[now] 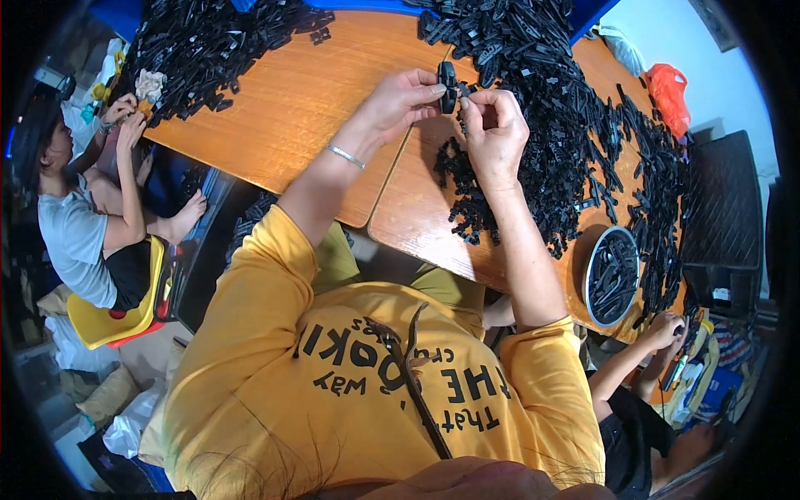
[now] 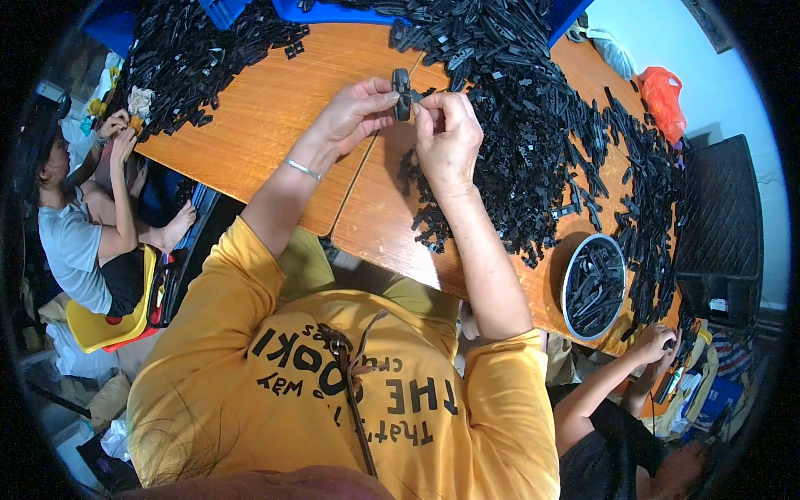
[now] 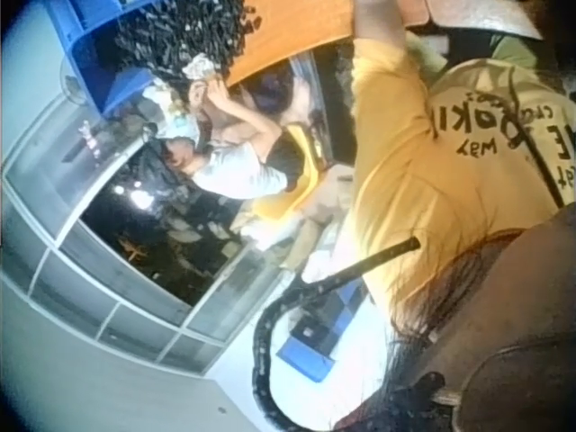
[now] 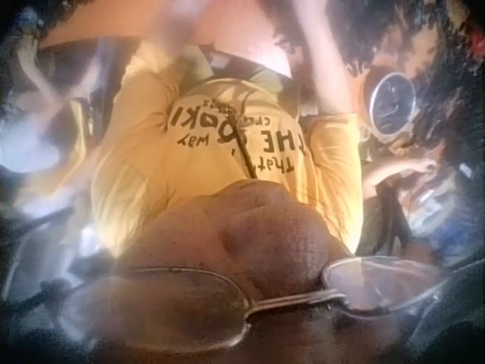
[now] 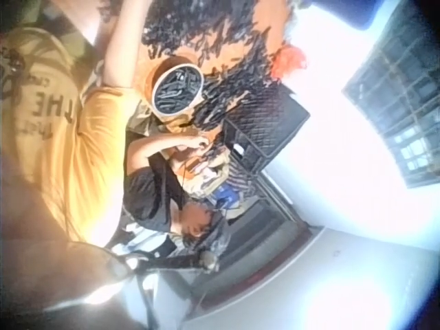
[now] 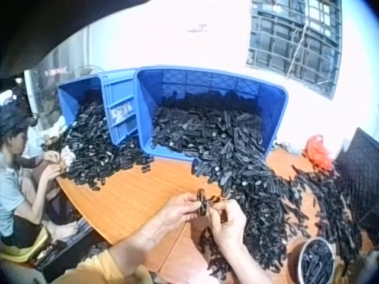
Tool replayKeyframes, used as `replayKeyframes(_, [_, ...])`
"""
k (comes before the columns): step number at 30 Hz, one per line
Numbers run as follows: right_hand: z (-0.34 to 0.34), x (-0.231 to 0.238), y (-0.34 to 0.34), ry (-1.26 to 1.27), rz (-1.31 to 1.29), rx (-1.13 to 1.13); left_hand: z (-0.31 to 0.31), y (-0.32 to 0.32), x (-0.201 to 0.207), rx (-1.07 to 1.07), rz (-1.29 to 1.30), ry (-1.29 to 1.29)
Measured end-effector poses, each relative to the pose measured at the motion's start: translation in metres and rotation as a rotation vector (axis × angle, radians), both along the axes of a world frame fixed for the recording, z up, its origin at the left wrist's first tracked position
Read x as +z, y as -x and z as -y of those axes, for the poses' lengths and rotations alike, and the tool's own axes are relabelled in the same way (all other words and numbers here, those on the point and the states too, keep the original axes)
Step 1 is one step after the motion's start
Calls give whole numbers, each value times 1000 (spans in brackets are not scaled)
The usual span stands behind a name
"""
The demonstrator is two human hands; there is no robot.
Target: The person assembles small black plastic industrial components by hand at a table.
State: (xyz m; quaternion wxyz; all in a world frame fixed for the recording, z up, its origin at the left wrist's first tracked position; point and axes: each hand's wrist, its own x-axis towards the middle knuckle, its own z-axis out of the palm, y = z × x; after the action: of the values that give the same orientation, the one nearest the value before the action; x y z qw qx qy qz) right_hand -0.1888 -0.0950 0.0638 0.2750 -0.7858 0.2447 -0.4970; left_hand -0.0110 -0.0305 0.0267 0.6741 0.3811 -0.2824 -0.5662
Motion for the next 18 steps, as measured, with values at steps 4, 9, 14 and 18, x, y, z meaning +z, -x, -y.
replayKeyframes(4, [-5,4,-5,102,39,28,-7,-3,2,-29,-36,75])
replayKeyframes(9, [-6,5,-4,129,58,50,-11,2,11,-32,-22,94])
replayKeyframes(14, [-10,9,-6,86,61,25,-14,9,14,-15,59,88])
replayKeyframes(18, [-8,4,-4,123,7,47,-16,13,16,-4,95,103])
